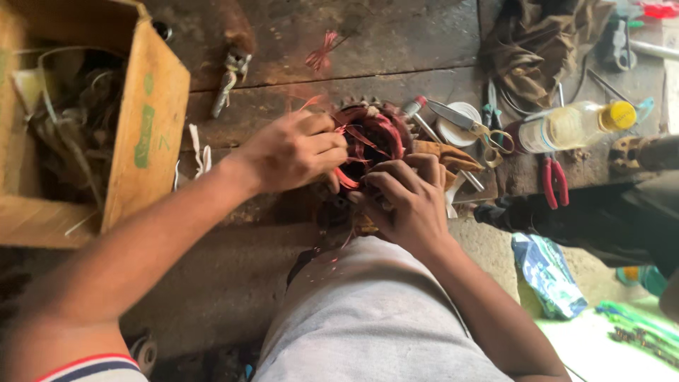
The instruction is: The person removes old insulation and windings from an electric motor stator on a workbench. They unwrap white cloth insulation from the stator, tap a chisel with a hammer to loosen the windings, lift the stator housing, and pull bundles of copper winding wire out of the slots by hand.
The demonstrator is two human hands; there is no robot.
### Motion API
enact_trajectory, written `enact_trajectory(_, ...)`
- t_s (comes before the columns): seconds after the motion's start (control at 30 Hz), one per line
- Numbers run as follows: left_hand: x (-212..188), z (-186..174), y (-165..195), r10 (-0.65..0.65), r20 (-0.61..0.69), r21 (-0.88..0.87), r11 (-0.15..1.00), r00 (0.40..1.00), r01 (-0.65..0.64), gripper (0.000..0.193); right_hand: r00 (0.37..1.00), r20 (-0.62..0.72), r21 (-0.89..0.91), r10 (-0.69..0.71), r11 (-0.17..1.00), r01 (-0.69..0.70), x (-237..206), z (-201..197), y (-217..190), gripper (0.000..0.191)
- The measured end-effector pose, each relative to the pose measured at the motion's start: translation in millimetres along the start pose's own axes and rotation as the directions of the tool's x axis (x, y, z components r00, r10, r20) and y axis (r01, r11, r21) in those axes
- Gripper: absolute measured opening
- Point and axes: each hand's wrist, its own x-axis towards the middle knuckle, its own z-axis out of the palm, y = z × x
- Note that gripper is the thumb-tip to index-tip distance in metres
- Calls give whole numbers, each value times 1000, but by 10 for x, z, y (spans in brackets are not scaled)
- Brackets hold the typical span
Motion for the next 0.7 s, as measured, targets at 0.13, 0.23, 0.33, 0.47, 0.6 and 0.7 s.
enact_trajectory(0.13, -22, -10, 88, -78, -68, -44, 996, 995, 76, 25, 999, -15, 2, 35, 999, -35, 12, 50, 62, 35)
enact_trajectory(0.23, 82, -36, 119, -132, -43, -135, 983, 990, 126, 25, 998, -66, 22, 12, 1000, -11, 15, 17, 92, 34)
enact_trajectory(0.33, 191, -84, 118, -200, 53, -247, 947, 978, 207, 27, 995, -101, 0, -8, 1000, 8, 21, -36, 74, 34)
enact_trajectory(0.47, 226, -61, 87, -193, 128, -216, 952, 973, 218, 41, 995, -99, -23, 0, 1000, -3, 44, -64, 47, 31)
enact_trajectory(0.6, 128, 44, 101, -157, 77, -63, 985, 985, 162, 27, 993, -112, -27, -27, 999, 24, 74, -32, 132, 30)
enact_trajectory(0.7, 109, 149, 135, -197, -13, 20, 980, 980, 198, 22, 996, -86, -105, -17, 994, 8, 93, -4, 257, 23)
